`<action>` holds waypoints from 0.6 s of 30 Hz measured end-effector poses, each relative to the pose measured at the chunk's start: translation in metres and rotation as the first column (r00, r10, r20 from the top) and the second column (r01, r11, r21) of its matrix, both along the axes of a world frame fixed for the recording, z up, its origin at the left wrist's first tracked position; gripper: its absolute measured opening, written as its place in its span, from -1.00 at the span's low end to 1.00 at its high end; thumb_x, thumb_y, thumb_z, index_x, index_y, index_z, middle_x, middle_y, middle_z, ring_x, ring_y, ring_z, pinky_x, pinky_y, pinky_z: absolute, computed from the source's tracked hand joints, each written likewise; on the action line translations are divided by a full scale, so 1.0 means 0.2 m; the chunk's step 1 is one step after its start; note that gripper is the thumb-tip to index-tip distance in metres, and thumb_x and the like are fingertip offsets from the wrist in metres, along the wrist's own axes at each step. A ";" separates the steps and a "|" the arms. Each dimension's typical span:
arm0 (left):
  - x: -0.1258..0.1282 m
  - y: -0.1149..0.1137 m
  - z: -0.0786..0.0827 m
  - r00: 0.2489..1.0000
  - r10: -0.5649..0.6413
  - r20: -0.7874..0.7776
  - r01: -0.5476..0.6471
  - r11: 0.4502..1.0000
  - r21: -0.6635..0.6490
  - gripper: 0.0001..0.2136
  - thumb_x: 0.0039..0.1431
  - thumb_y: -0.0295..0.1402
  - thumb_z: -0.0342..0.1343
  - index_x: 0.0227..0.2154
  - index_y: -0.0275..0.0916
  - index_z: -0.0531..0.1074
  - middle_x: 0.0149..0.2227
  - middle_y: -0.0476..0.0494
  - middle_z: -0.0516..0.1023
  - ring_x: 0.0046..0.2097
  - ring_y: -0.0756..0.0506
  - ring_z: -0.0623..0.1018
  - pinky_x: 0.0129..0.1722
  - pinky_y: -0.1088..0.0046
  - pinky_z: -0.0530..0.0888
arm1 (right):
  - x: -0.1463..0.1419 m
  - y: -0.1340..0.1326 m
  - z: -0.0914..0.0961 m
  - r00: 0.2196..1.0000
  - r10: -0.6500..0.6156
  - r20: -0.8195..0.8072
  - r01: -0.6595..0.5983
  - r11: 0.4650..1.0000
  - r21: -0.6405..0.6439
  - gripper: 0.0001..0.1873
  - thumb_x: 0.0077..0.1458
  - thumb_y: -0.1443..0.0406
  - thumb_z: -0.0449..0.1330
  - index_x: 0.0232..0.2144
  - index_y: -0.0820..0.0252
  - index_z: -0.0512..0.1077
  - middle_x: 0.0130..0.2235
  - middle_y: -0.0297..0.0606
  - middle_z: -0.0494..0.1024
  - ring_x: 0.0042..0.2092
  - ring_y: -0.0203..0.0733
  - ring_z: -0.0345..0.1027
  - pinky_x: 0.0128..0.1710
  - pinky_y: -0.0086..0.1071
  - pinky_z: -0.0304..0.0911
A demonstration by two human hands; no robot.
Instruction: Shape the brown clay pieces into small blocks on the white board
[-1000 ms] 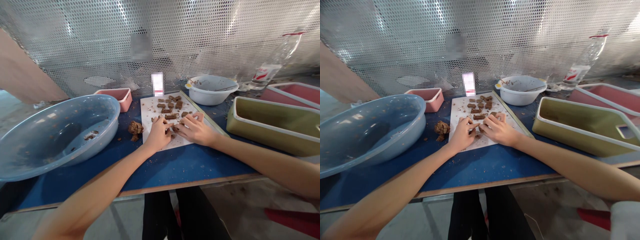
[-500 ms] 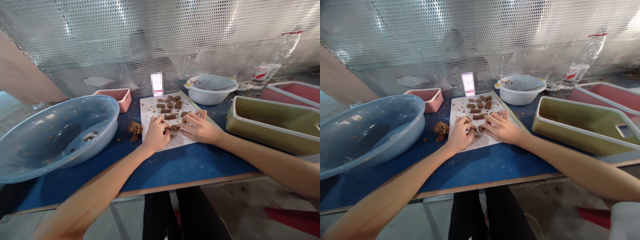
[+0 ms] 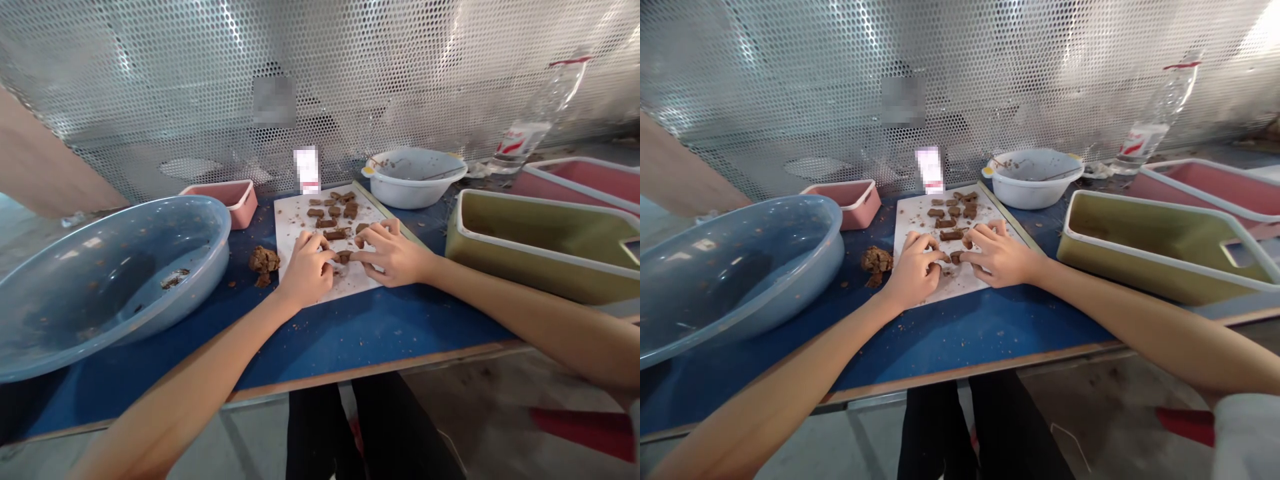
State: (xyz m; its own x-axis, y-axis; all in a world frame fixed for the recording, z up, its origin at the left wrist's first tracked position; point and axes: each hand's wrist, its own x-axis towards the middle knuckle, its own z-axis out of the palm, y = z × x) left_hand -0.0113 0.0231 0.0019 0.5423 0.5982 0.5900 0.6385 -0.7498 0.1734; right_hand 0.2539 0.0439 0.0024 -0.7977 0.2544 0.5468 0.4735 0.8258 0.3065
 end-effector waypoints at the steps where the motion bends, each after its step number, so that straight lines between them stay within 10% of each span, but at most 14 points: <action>1: 0.00 0.00 0.00 1.000 -0.001 -0.002 0.001 1.000 0.003 -0.70 0.23 -0.67 0.05 -0.30 -0.22 0.65 -0.12 -0.25 0.48 -0.01 -0.27 0.37 0.06 0.02 0.51 | 0.00 0.00 0.00 1.000 0.001 0.000 -0.001 1.000 0.000 -0.76 0.33 0.34 0.14 -0.05 0.10 0.57 -0.01 -0.12 0.42 -0.04 0.03 0.26 -0.03 -0.10 -0.02; 18: 0.01 -0.01 0.00 1.000 0.019 -0.019 -0.019 0.999 -0.031 -0.71 0.24 -0.67 0.06 -0.25 -0.26 0.65 -0.11 -0.25 0.47 0.01 -0.27 0.38 0.08 0.04 0.51 | -0.01 0.00 -0.01 0.999 -0.026 0.027 0.026 1.000 -0.010 -0.73 0.35 0.33 0.13 0.01 0.08 0.56 -0.01 -0.09 0.41 -0.01 0.05 0.25 -0.02 -0.09 -0.03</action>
State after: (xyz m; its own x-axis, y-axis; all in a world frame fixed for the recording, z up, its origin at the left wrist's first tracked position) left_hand -0.0100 0.0220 0.0026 0.5413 0.6266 0.5607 0.6560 -0.7319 0.1847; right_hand 0.2526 0.0440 0.0013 -0.8050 0.2806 0.5227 0.4866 0.8163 0.3112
